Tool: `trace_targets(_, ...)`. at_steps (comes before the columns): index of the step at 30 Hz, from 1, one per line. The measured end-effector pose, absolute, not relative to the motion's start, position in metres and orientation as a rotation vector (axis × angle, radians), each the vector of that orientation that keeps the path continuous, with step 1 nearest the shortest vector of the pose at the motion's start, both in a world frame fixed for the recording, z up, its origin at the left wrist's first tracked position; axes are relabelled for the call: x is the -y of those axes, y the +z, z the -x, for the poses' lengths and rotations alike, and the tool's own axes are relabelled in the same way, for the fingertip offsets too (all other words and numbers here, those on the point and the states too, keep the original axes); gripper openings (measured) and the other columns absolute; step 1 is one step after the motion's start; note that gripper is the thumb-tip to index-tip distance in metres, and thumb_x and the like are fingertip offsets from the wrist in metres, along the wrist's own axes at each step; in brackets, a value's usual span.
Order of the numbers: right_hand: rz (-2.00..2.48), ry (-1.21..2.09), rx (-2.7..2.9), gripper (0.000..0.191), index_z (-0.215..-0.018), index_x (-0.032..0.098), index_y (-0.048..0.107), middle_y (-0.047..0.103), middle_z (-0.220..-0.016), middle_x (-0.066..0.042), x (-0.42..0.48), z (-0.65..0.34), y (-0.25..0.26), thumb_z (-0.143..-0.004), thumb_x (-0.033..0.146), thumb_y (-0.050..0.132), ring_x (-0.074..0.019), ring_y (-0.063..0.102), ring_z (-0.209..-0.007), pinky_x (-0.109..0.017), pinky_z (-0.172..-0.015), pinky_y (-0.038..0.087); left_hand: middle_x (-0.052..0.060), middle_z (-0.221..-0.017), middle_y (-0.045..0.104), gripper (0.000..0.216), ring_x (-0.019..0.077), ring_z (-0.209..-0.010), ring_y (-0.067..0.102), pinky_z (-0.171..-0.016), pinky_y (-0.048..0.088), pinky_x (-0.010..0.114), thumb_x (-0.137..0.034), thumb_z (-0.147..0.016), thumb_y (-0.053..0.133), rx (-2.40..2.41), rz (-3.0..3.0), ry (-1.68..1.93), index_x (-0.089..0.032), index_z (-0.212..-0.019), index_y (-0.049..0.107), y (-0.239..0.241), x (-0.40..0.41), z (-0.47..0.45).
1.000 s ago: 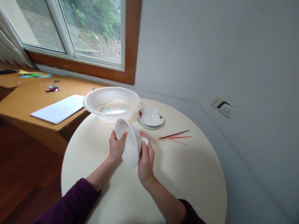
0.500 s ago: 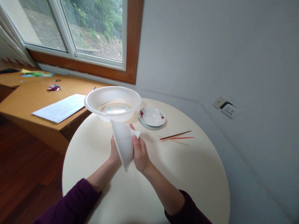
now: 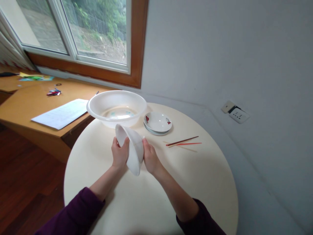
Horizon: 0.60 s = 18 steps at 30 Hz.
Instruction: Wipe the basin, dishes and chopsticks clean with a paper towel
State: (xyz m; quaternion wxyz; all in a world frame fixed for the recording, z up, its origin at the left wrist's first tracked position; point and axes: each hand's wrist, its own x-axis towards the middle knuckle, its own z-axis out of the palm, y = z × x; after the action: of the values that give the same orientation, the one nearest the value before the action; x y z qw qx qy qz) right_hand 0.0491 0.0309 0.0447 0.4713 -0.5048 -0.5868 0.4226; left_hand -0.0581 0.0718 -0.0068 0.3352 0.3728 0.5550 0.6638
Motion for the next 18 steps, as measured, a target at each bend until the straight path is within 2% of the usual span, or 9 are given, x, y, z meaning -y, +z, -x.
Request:
trace_targets(4, 1.244, 1.092, 1.385, 0.053, -0.056, 0.022, 0.048, 0.052, -0.056, 0.000, -0.034, -0.057, 0.038, -0.087, 0.057, 0.023, -0.0157, 0.050, -0.059, -0.028, -0.063, 0.041, -0.006, -0.060, 0.047, 0.022, 0.0100, -0.056, 0.045, -0.049, 0.037, 0.020, -0.034, -0.067, 0.062, -1.506, -1.040, 1.682, -0.018, -0.069, 0.047, -0.004, -0.071, 0.058)
trace_targets(11, 1.280, 1.106, 1.285, 0.052, -0.057, 0.021, 0.041, 0.038, -0.049, 0.004, -0.030, -0.066, 0.025, -0.085, 0.062, 0.027, -0.0118, 0.036, -0.049, -0.025, -0.049, 0.030, -0.006, -0.063, 0.050, 0.027, 0.0099, -0.057, 0.048, -0.051, 0.039, 0.020, -0.037, -0.067, 0.066, -1.419, -1.034, 1.684, -0.018, -0.076, 0.048, -0.009, -0.073, 0.058)
trace_targets(18, 1.311, 0.784, 1.381, 0.046, -0.061, 0.020, 0.042, 0.046, -0.055, 0.002, -0.019, -0.075, 0.030, -0.089, 0.053, 0.027, -0.0118, 0.043, -0.053, -0.024, -0.052, 0.031, -0.004, -0.067, 0.053, 0.031, 0.0108, -0.059, 0.050, -0.057, 0.044, 0.022, -0.040, -0.066, 0.067, -1.396, -1.110, 1.638, -0.018, -0.080, 0.051, -0.013, -0.072, 0.058)
